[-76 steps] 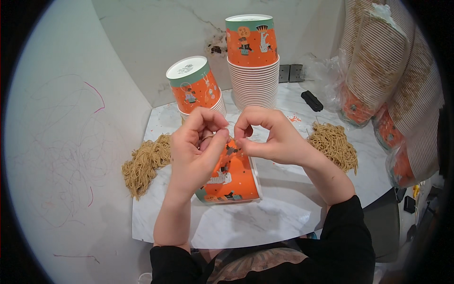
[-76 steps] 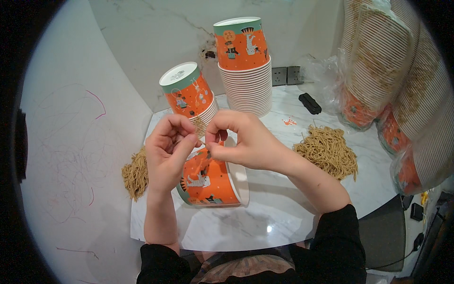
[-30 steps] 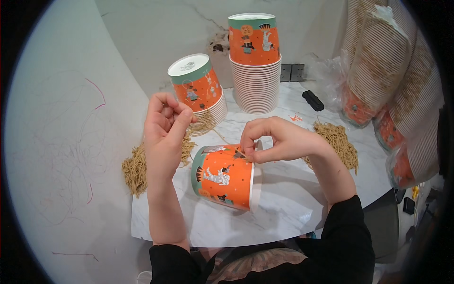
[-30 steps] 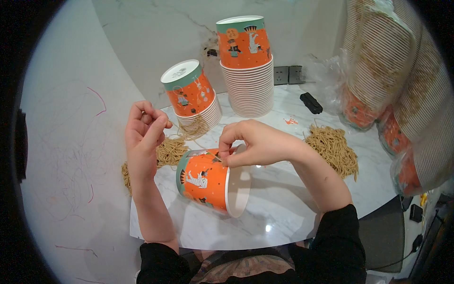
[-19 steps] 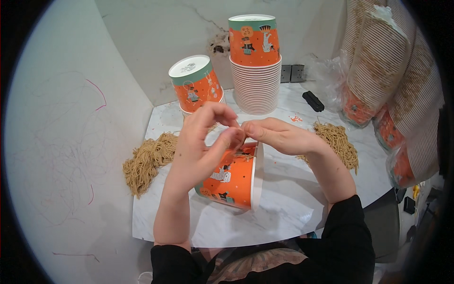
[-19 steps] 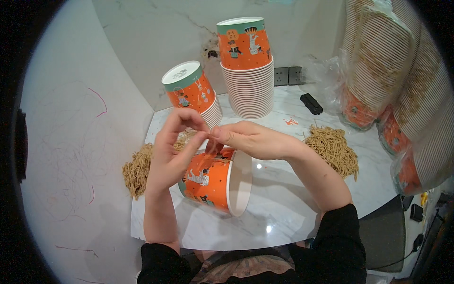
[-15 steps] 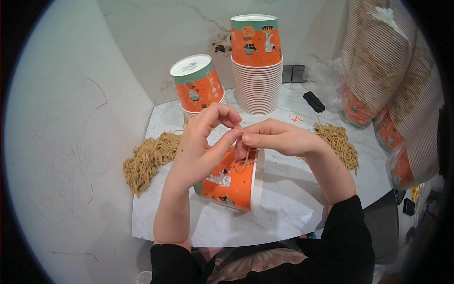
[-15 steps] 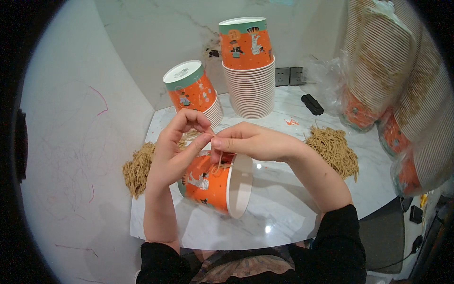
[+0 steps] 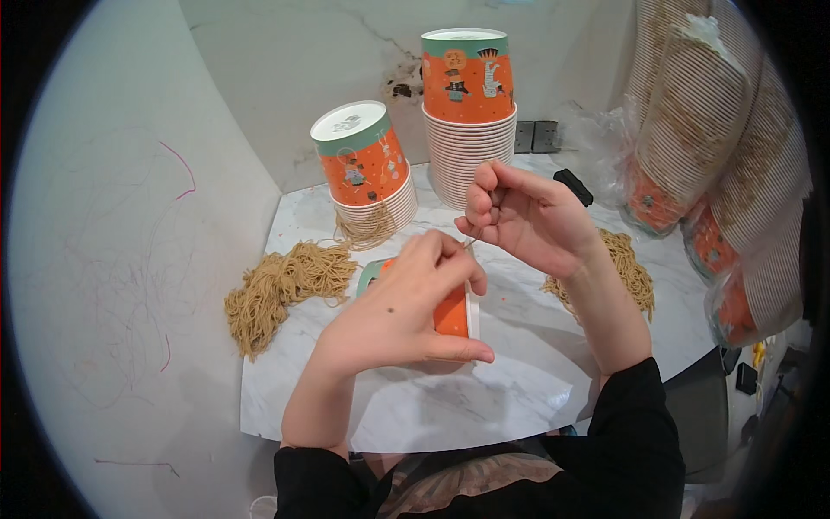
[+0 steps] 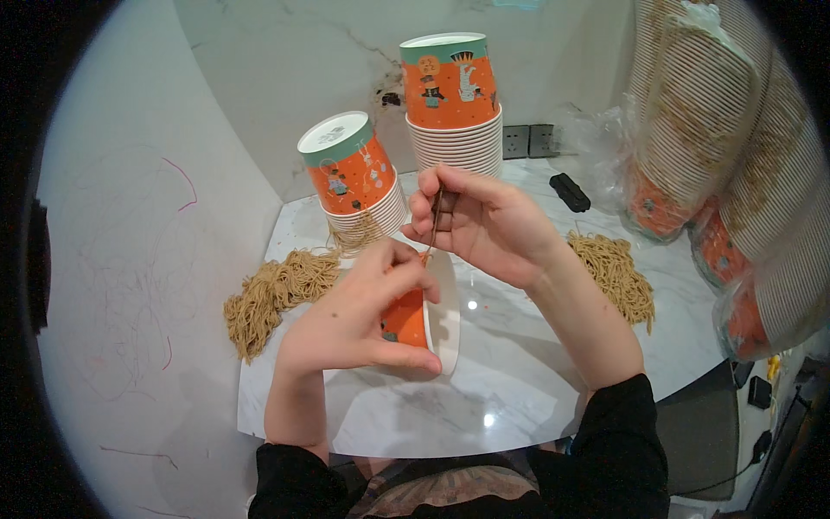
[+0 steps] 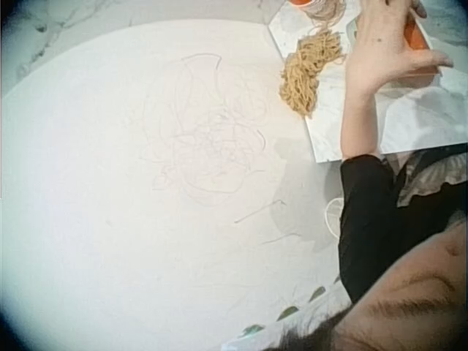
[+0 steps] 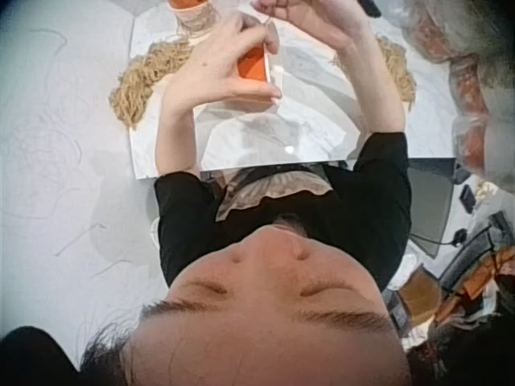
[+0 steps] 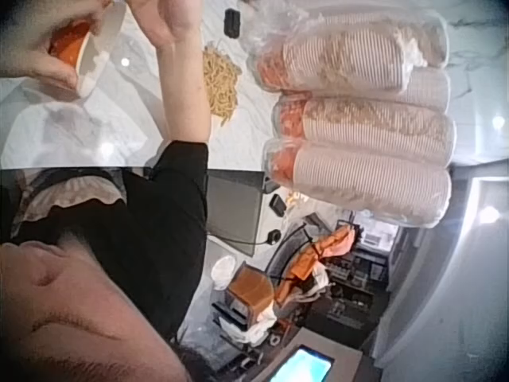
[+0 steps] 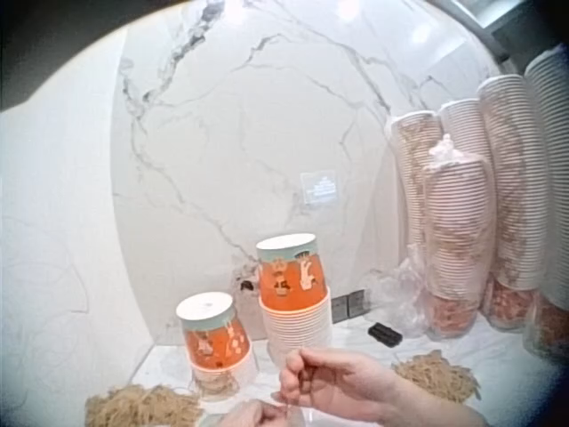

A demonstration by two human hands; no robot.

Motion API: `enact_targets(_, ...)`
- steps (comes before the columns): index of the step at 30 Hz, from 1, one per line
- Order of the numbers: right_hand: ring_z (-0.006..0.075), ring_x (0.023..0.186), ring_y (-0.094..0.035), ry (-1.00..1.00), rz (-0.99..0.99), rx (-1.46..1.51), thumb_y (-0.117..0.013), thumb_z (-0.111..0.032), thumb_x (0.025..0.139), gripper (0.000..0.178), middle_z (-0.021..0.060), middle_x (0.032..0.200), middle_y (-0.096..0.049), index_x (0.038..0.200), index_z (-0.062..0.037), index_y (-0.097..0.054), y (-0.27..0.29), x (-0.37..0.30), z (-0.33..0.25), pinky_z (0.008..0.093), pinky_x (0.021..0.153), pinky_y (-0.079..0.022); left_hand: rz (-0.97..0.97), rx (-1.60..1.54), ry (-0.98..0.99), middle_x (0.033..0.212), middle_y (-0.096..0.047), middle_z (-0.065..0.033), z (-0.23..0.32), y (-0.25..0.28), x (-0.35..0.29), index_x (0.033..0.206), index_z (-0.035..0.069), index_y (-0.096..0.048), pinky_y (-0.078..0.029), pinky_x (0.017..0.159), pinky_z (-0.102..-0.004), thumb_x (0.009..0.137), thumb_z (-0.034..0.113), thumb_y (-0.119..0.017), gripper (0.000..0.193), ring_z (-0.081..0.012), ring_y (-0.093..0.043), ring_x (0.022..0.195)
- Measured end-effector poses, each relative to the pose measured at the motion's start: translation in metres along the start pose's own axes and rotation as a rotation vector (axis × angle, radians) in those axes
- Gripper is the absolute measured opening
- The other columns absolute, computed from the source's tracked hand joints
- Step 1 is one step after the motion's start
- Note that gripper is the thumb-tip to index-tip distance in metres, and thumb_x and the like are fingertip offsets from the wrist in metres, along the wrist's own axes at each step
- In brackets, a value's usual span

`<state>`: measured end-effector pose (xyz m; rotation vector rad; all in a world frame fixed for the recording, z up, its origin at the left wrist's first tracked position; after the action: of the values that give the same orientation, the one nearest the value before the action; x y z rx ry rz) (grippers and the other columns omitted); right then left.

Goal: Attaching elastic strings to paper cups to create small decorative buckets.

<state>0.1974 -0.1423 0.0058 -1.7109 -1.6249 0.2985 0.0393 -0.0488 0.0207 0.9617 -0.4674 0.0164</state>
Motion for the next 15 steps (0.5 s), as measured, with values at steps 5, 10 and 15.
enact_targets(5,0.0190,0.084,-0.059,0.056,-0.004,-0.019,-0.041,-0.028,0.109,0.029,0.0052,0.089,-0.060,0.099,-0.0064,-0.057,-0.015,-0.004,-0.009,0.0412,0.103,-0.046,0.034,0.077,0.093,0.111,-0.053,-0.0142,-0.006,-0.015,0.003,0.100,0.006,-0.061,-0.046,0.094,-0.0450,0.078,0.040,-0.084,0.046,-0.0340,-0.052,0.109)
enact_targets(10,0.0127,0.072,-0.050,0.262,0.126,-0.112,-0.039,-0.025,0.110,0.027,-0.0027,0.075,-0.048,0.100,-0.0069,-0.057,-0.007,-0.019,-0.045,0.0356,0.094,-0.049,0.098,0.184,0.144,0.105,-0.056,-0.0128,-0.014,-0.008,-0.001,0.104,0.005,-0.058,-0.046,0.090,-0.0401,0.084,0.016,-0.075,0.029,-0.0308,-0.055,0.103)
enact_targets(15,0.0131,0.068,-0.046,0.375,0.116,-0.020,-0.039,-0.021,0.110,0.025,-0.0020,0.074,-0.044,0.098,-0.0051,-0.055,0.000,-0.032,-0.077,0.0348,0.089,-0.049,0.215,0.094,0.250,0.109,-0.062,-0.0130,-0.029,0.003,-0.006,0.120,0.003,-0.059,-0.054,0.088,-0.0390,0.080,0.002,-0.061,0.040,-0.0298,-0.065,0.096)
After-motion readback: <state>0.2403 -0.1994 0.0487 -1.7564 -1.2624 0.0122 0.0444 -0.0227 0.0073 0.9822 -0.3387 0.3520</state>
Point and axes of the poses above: each hand's wrist, its own x-axis towards the middle knuckle, its own y-axis out of the back of the hand, z = x × y, the point moved 4 cm from there along x, towards the middle knuckle
